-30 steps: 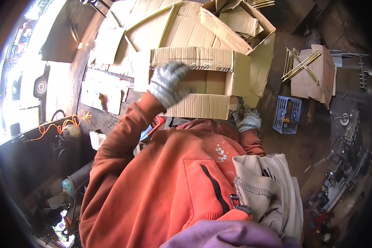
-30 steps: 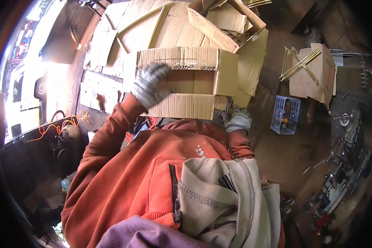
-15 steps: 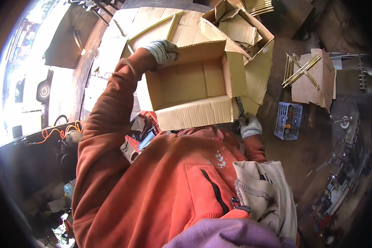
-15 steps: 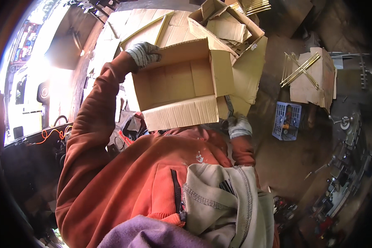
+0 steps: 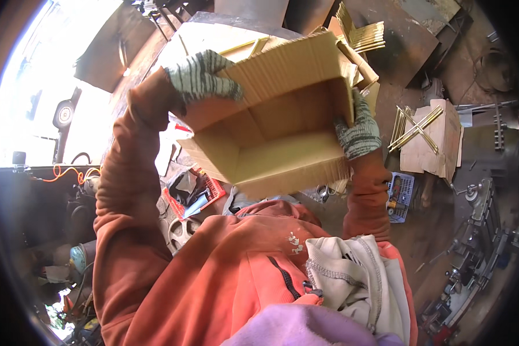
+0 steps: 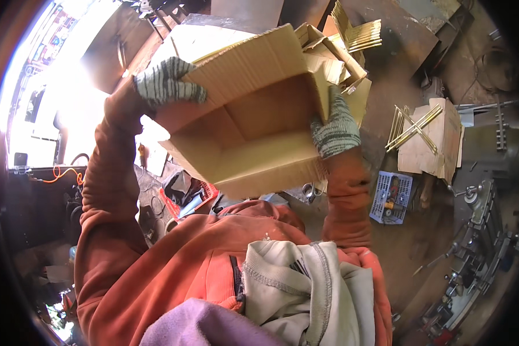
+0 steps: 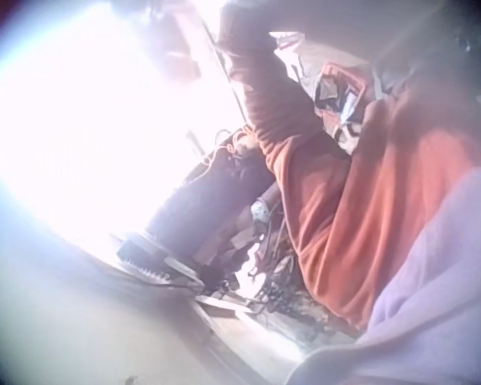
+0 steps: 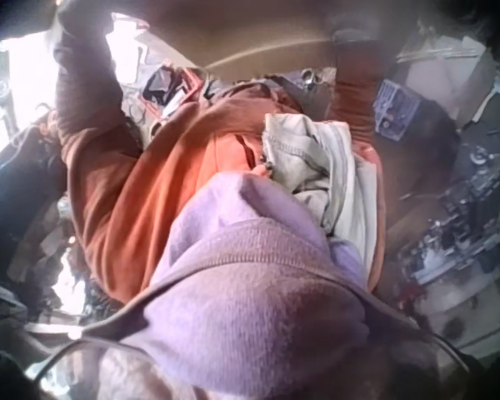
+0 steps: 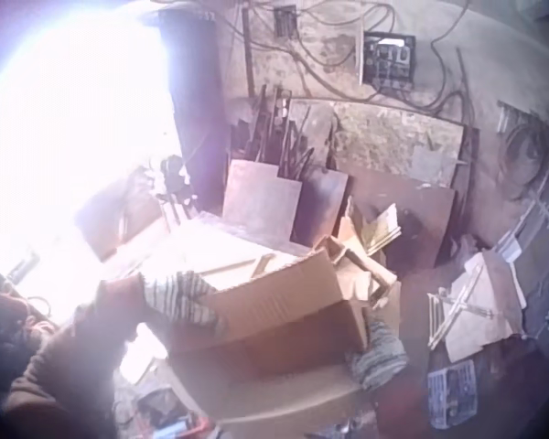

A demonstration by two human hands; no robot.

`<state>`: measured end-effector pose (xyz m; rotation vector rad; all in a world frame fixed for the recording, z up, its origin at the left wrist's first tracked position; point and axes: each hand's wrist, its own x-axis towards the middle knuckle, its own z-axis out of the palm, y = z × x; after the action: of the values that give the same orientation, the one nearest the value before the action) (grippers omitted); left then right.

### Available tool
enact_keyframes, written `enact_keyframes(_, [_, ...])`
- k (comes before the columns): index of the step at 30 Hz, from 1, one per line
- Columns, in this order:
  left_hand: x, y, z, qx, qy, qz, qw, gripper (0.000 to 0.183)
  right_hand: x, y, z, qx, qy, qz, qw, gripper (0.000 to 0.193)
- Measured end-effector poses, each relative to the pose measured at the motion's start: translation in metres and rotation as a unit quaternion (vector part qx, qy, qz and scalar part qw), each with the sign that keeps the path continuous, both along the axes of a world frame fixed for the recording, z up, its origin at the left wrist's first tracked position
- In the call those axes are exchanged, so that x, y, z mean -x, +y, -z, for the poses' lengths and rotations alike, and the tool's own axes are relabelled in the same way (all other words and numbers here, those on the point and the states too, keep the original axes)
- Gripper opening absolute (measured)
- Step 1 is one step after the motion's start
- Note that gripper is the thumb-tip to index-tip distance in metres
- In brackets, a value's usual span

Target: The person cuts pieces of cardboard using scissors, then places the cut pieces into a box along with a hand grinder.

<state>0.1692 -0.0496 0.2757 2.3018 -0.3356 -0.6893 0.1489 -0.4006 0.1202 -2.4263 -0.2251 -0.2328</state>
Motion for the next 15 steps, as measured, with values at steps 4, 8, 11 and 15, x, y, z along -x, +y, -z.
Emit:
enact_keyframes(4, [0.027,0.035,0.023,0.009,-0.141,-0.118,0.983,0.043,0.017,0.025,-0.014,-0.22,0.099,-0.075,0.968,0.072])
enact_keyframes(8, [0.114,-0.014,0.047,0.067,-0.468,-0.256,0.844,0.029,0.067,0.052,-0.051,0.003,-0.177,0.102,0.979,0.078])
enact_keyframes(11, [0.177,-0.043,0.085,0.551,-0.038,-0.217,0.805,0.056,0.123,0.083,-0.09,0.124,-0.264,0.033,0.956,0.073])
enact_keyframes(15, [0.207,-0.042,0.146,0.685,0.088,-0.411,0.595,0.06,0.197,0.134,-0.086,0.061,-0.193,-0.235,0.951,0.06])
